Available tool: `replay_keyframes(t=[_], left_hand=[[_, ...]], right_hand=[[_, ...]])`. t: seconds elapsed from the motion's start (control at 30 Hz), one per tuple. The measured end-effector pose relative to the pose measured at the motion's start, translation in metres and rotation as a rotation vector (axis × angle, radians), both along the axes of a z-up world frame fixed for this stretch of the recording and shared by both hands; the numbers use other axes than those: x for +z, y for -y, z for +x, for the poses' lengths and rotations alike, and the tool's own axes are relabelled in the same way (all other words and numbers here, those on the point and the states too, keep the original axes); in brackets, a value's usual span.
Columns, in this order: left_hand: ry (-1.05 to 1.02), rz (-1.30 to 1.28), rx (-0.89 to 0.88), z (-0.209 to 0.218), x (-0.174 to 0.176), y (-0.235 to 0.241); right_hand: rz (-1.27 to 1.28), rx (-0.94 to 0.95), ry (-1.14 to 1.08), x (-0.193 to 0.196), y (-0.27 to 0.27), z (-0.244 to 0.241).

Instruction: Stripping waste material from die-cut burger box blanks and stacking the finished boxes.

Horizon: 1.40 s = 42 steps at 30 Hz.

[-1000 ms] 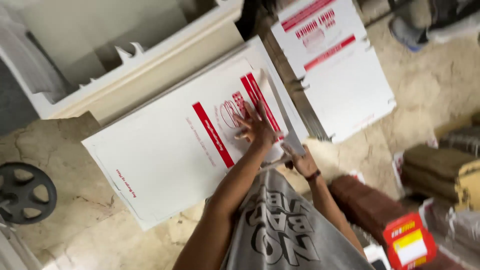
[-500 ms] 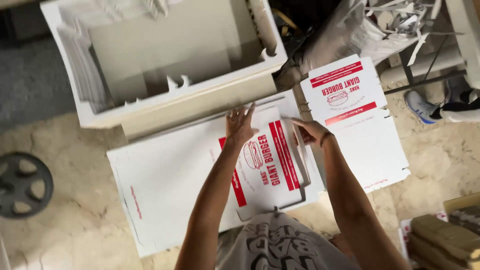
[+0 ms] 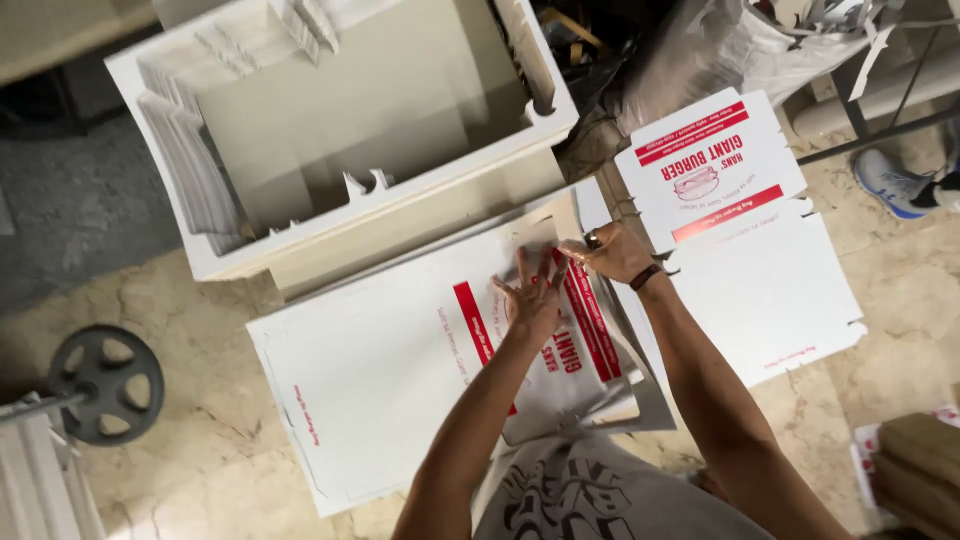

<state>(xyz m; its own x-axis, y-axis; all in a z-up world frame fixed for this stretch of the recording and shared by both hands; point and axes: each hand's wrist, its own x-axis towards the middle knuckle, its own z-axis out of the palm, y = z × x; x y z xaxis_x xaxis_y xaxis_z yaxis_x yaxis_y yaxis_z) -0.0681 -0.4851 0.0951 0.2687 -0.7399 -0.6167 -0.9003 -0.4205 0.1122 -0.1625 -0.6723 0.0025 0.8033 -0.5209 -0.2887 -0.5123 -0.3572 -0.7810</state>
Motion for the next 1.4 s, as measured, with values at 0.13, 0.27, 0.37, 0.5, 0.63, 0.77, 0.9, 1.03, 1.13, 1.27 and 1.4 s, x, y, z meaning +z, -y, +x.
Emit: replay_keyframes(t=[0.13, 0.27, 0.37, 0.5, 0.63, 0.77, 0.9, 1.03, 1.13, 1.27, 1.4], left_hand=[[-0.029, -0.029, -0.039, 0.008, -0.005, -0.007], [-0.07, -0.065, 0.136, 0.02, -0.017, -0.027], [-0.038, -0.065, 0.138, 0.018, -0.012, -0.035], [-0.003, -0.063, 0.092, 0.024, -0.02, -0.035], [-0.026, -0.07, 0.064, 0.021, -0.026, -0.046], [0.003, -0.092, 0.047, 0.021, -0.03, -0.05], [0.021, -0.072, 0.025, 0.017, -0.03, -0.048], [-0.019, -0.122, 0.037, 0.027, -0.033, -0.051], [-0.076, -0.215, 0.099, 0.029, -0.061, -0.072], [-0.065, -0.549, 0.107, 0.006, -0.1, -0.11], [-0.108, -0.606, -0.115, -0.057, -0.062, -0.129]], right_hand=[[0.558, -0.277, -0.035, -0.024, 0.041, 0.018], [0.536, -0.163, -0.228, 0.042, 0.068, 0.082], [0.098, 0.38, -0.771, 0.108, 0.05, 0.143], [-0.417, 0.816, -0.952, -0.033, 0.03, 0.18], [-0.515, 0.995, -0.872, -0.019, 0.024, 0.167], [-0.525, 1.21, -0.719, 0.117, 0.008, 0.159], [-0.3, 1.067, -0.473, 0.15, 0.009, 0.162], [-0.468, 1.079, -0.648, 0.15, 0.01, 0.177], [-0.369, 0.956, -0.812, 0.132, 0.031, 0.165], [0.054, 0.638, -0.84, 0.145, 0.05, 0.137], [0.512, 0.136, -0.562, 0.126, 0.063, 0.072]])
